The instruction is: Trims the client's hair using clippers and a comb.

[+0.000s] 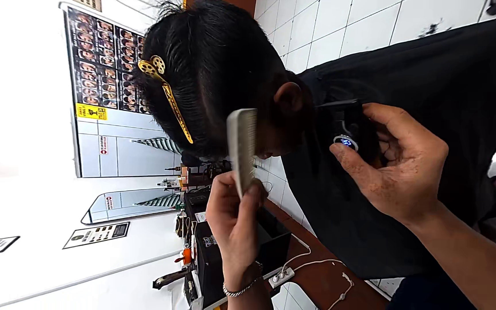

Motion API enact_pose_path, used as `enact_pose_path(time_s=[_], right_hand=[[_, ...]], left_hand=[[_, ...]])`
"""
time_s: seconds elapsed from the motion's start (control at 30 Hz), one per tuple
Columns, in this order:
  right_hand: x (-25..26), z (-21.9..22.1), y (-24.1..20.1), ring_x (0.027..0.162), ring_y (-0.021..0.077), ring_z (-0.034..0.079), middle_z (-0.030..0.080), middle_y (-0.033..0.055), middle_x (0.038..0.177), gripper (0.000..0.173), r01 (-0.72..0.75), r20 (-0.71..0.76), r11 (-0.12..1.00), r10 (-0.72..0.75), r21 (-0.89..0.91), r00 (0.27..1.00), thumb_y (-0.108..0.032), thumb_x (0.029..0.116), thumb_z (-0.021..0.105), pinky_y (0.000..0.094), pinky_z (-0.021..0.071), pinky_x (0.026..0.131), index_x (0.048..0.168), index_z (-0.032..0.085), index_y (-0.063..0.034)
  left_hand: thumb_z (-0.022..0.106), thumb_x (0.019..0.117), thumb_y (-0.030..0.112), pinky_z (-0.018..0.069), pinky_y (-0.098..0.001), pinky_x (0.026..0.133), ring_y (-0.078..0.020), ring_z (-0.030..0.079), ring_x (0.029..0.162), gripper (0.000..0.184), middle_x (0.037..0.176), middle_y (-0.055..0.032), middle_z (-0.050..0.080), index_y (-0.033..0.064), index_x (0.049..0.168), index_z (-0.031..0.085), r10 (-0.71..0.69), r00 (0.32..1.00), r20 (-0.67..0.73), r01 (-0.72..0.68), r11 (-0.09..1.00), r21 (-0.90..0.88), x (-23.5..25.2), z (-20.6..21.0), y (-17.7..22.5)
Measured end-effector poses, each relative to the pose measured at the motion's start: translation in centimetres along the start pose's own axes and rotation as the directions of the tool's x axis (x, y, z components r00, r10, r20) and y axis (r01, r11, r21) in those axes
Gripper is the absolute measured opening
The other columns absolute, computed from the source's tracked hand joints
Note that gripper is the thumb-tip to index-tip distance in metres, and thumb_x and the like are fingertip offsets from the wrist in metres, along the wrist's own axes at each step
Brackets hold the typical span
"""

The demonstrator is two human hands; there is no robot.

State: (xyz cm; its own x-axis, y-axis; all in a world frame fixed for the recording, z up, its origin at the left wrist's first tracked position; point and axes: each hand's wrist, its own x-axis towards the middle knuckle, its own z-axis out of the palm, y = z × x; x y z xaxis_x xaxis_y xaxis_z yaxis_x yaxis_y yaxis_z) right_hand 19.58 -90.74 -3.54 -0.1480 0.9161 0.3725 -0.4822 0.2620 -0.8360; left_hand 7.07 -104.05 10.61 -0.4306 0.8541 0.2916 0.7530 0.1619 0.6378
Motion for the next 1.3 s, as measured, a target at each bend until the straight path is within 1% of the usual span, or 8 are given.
enact_pose_path(time_s=[0.07,0.13,0.23,0.3,0.63,1.0,1.13,1.3], right_hand=[[0.0,1.1,-0.1,0.093,0.0117,0.069,0.070,0.0122,0.105,0.041,0.010,0.043,1.000,-0.009,-0.026,0.999,-0.018,0.0891,0.077,0.0258,0.0604,0.080,0.121,0.066,0.0056],[-0.1,2.4,-0.1,0.093,0.0132,0.069,0.070,0.0122,0.103,0.041,0.032,0.086,0.997,-0.026,-0.068,0.996,-0.021,0.0882,0.077,0.0267,0.0596,0.080,0.120,0.069,0.0032],[0.1,3.7,-0.2,0.091,0.0150,0.068,0.070,0.0121,0.100,0.040,0.076,0.118,0.990,-0.062,-0.118,0.991,-0.021,0.0876,0.077,0.0262,0.0578,0.077,0.119,0.070,0.0025],[0.3,4.3,-0.4,0.088,0.0160,0.068,0.069,0.0114,0.097,0.039,0.089,0.139,0.985,-0.068,-0.151,0.988,-0.022,0.0875,0.077,0.0273,0.0564,0.074,0.119,0.070,0.0011],[1.3,5.6,-0.4,0.083,0.0200,0.067,0.067,0.0098,0.092,0.038,0.146,0.212,0.961,-0.096,-0.235,0.973,-0.025,0.0873,0.076,0.0332,0.0548,0.069,0.119,0.073,-0.0038],[1.3,5.5,0.0,0.086,0.0202,0.067,0.068,0.0104,0.095,0.039,0.143,0.197,0.960,-0.096,-0.241,0.976,-0.024,0.0874,0.076,0.0338,0.0555,0.072,0.120,0.073,-0.0037],[1.4,5.5,0.0,0.086,0.0212,0.067,0.068,0.0109,0.094,0.039,0.153,0.206,0.956,-0.102,-0.251,0.973,-0.023,0.0868,0.076,0.0343,0.0553,0.071,0.120,0.073,-0.0036],[1.4,5.5,0.1,0.087,0.0208,0.067,0.068,0.0103,0.094,0.038,0.151,0.204,0.958,-0.102,-0.242,0.974,-0.023,0.0870,0.076,0.0340,0.0555,0.072,0.119,0.073,-0.0035]], left_hand=[[0.060,0.0991,0.019,0.0453,-0.0173,0.054,-0.0015,0.052,0.056,0.012,0.067,0.0077,0.057,0.0193,0.087,0.063,-0.062,0.996,-0.059,0.037,0.936,-0.350,0.1,1.2,-0.8],[0.057,0.1019,0.026,0.0450,-0.0162,0.050,-0.0016,0.052,0.053,0.025,0.073,0.0045,0.063,0.0181,0.079,0.064,-0.082,0.994,-0.068,0.037,0.868,-0.496,0.5,2.3,-1.7],[0.044,0.1057,0.027,0.0501,-0.0180,0.050,-0.0035,0.059,0.054,0.034,0.099,-0.0023,0.075,0.0163,0.085,0.068,-0.068,0.997,-0.046,0.036,0.868,-0.496,0.8,3.3,-2.2],[0.043,0.1050,0.026,0.0490,-0.0185,0.049,-0.0037,0.059,0.055,0.035,0.119,-0.0061,0.073,0.0168,0.078,0.063,-0.059,0.997,-0.040,0.032,0.870,-0.492,0.8,3.7,-2.2],[0.035,0.1031,0.019,0.0536,-0.0221,0.050,-0.0069,0.064,0.057,0.039,0.124,-0.0074,0.071,0.0159,0.071,0.058,-0.058,0.997,-0.051,0.023,0.857,-0.514,1.2,3.8,-2.2],[0.032,0.1047,0.019,0.0544,-0.0228,0.051,-0.0087,0.066,0.060,0.038,0.135,-0.0114,0.066,0.0135,0.079,0.060,-0.048,0.999,-0.008,0.036,0.844,-0.536,1.3,3.6,-2.6],[0.033,0.1040,0.018,0.0547,-0.0235,0.050,-0.0092,0.066,0.060,0.038,0.136,-0.0118,0.065,0.0130,0.076,0.058,-0.061,0.998,-0.011,0.045,0.838,-0.543,1.4,3.7,-2.6],[0.037,0.1037,0.020,0.0561,-0.0237,0.051,-0.0106,0.071,0.070,0.037,0.139,-0.0109,0.063,0.0122,0.075,0.059,-0.047,0.999,0.014,0.047,0.827,-0.560,1.7,3.5,-2.6]])
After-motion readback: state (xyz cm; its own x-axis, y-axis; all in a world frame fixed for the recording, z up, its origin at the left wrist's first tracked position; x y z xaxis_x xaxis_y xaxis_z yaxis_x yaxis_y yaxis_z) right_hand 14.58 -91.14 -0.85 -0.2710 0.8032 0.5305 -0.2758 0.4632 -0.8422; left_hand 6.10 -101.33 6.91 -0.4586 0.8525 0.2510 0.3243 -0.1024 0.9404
